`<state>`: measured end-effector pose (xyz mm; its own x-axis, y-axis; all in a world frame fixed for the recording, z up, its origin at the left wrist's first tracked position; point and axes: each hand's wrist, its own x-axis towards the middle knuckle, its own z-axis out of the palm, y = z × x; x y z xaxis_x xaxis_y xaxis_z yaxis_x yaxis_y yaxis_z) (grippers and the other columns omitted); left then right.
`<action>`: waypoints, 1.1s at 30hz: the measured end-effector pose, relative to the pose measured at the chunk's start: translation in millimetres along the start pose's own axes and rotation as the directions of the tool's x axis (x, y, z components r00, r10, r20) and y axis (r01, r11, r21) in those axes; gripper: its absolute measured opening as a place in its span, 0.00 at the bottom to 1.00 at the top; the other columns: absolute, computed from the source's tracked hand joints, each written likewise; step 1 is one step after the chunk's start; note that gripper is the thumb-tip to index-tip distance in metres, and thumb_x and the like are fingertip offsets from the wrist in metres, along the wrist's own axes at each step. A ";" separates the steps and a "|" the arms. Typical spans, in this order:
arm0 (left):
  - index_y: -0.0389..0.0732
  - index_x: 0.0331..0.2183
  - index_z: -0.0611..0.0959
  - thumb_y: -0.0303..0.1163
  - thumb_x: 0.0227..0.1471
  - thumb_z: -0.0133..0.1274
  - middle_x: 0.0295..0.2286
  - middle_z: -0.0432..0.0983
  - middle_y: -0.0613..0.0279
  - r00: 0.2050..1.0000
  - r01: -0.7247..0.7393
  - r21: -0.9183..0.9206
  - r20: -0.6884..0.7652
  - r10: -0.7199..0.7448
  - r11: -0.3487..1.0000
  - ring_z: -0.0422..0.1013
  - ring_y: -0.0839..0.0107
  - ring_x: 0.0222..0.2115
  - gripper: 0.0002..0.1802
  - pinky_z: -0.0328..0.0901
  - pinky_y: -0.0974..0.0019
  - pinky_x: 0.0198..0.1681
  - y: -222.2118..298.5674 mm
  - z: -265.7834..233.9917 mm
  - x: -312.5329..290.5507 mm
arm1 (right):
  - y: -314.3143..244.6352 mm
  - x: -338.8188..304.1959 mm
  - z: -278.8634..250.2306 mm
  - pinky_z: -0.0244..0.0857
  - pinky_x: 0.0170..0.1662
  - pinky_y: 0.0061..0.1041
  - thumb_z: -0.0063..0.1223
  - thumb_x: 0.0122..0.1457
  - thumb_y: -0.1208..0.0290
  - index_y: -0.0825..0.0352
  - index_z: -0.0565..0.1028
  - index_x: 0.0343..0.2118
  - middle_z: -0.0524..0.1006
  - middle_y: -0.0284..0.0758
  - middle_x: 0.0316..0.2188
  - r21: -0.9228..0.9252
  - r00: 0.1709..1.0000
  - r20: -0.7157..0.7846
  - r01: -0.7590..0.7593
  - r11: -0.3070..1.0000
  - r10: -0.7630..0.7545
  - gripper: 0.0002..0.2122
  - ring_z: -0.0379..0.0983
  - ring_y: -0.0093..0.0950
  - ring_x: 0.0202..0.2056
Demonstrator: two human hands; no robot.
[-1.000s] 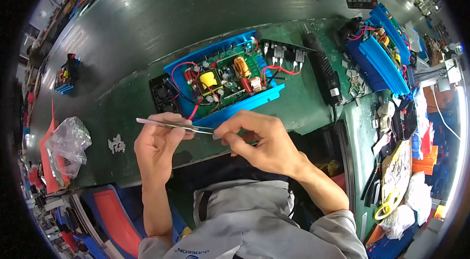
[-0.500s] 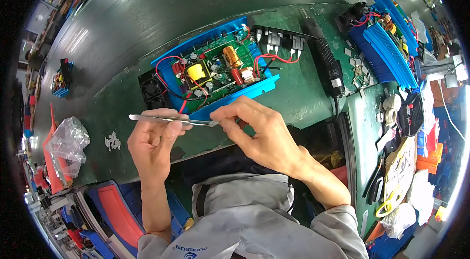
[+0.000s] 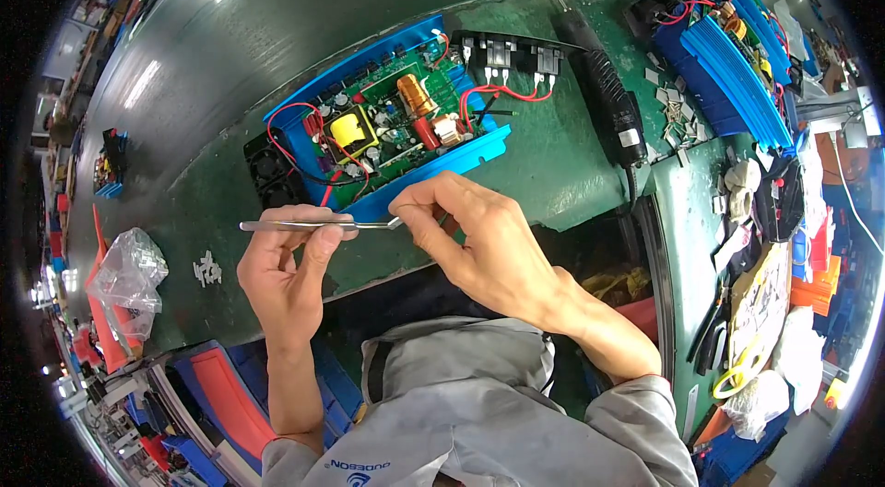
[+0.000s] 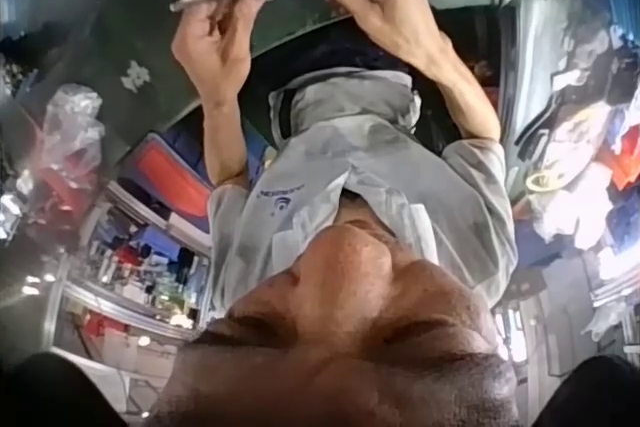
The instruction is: Assembling electronic components into a housing and securing them with screws using an electric screwdriver.
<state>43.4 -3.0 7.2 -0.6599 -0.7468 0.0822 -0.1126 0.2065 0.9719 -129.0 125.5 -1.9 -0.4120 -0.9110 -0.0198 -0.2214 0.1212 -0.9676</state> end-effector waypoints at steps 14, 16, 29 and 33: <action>0.33 0.36 0.77 0.16 0.51 0.62 0.32 0.82 0.54 0.808 -0.566 0.395 0.091 0.583 0.723 0.77 0.62 0.29 0.11 0.72 0.66 0.31 -29.4 2.2 26.7 | 77.8 -19.3 -102.9 0.65 0.54 0.39 0.62 0.59 0.68 0.67 0.71 0.57 0.73 0.46 0.50 -0.705 0.720 -0.612 -0.310 0.637 -0.327 0.23 0.71 0.45 0.50; 0.33 0.36 0.77 0.16 0.51 0.62 0.32 0.82 0.53 0.798 -0.585 0.389 0.119 0.591 0.712 0.78 0.61 0.29 0.11 0.72 0.65 0.31 -31.9 5.0 31.1 | 80.7 -23.3 -110.1 0.65 0.54 0.39 0.63 0.58 0.67 0.66 0.69 0.59 0.73 0.48 0.50 -0.705 0.743 -0.605 -0.334 0.625 -0.286 0.27 0.71 0.47 0.50; 0.27 0.38 0.76 0.13 0.56 0.54 0.35 0.79 0.45 0.868 -0.470 0.518 0.122 0.482 0.715 0.77 0.64 0.33 0.07 0.74 0.68 0.38 -36.9 10.1 31.5 | 74.6 -163.3 -1.9 0.64 0.34 0.21 0.66 0.47 0.76 0.68 0.70 0.44 0.71 0.26 0.29 0.394 0.766 -0.053 -0.573 0.719 0.640 0.20 0.68 0.18 0.31; 0.27 0.39 0.76 0.14 0.57 0.54 0.36 0.79 0.46 0.861 -0.483 0.544 0.153 0.485 0.686 0.77 0.65 0.32 0.07 0.74 0.67 0.38 -39.8 14.8 30.9 | 66.0 -157.2 13.5 0.64 0.32 0.28 0.59 0.48 0.78 0.69 0.67 0.50 0.70 0.38 0.24 0.257 0.860 0.059 -0.504 0.825 0.507 0.23 0.71 0.28 0.27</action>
<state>16.5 -25.0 -32.2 -0.7365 -0.4465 0.5081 -0.1630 0.8463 0.5072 -66.9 271.4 -66.1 -0.4143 -0.7454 -0.5222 0.2524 0.4571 -0.8528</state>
